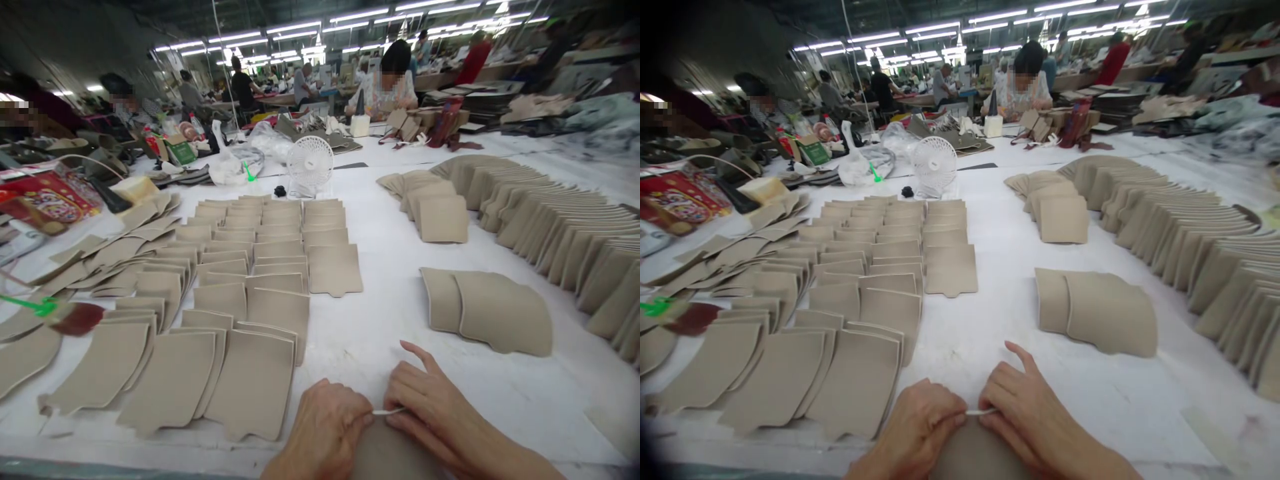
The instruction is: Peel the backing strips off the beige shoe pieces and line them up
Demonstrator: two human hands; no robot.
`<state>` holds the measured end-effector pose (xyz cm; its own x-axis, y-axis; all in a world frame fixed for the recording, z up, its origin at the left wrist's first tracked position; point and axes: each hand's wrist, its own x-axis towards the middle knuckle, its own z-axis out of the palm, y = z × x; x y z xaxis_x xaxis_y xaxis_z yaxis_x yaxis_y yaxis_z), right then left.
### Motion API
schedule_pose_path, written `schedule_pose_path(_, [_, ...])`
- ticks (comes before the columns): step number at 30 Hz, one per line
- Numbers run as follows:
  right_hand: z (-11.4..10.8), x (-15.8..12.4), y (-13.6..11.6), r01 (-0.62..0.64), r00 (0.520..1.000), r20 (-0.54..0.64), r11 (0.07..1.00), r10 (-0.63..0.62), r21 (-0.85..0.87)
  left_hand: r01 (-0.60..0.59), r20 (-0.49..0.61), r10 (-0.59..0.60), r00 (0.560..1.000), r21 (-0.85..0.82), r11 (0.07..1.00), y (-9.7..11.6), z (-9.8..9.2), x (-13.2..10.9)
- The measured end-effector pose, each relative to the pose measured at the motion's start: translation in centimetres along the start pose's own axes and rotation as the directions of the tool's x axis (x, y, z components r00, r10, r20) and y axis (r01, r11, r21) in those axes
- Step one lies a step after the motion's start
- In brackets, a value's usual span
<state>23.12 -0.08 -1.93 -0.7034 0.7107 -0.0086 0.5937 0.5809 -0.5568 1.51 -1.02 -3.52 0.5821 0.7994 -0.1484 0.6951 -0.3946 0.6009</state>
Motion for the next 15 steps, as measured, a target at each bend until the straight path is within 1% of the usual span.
schedule_pose_path(4, [-0.9, -0.9, 1.3, -0.053, 0.998, 0.040, 0.997, 0.051, 0.057, -0.018, -0.072, 0.015, 0.997, -0.035, 0.999, -0.5, 0.1, -0.6])
schedule_pose_path(7, [-1.4, -1.7, 1.9, -0.068, 0.997, 0.036, 0.993, 0.065, 0.092, -0.048, -0.085, 0.043, 0.995, -0.056, 0.997, -0.8, 0.0, -0.8])
schedule_pose_path(9, [-1.6, -1.9, 1.8, -0.069, 0.998, 0.019, 0.991, 0.068, 0.115, -0.050, -0.053, 0.048, 0.997, -0.036, 0.998, -0.7, -0.2, -0.6])
schedule_pose_path(11, [-1.7, -1.9, 1.3, -0.084, 0.996, 0.004, 0.987, 0.085, 0.140, -0.029, 0.002, 0.029, 1.000, 0.016, 0.999, -0.2, -0.6, -0.2])
schedule_pose_path(15, [-1.9, -1.4, 0.4, -0.105, 0.994, 0.000, 0.980, 0.107, 0.168, -0.007, 0.164, -0.014, 0.986, 0.127, 0.992, 1.4, -1.4, 1.2])
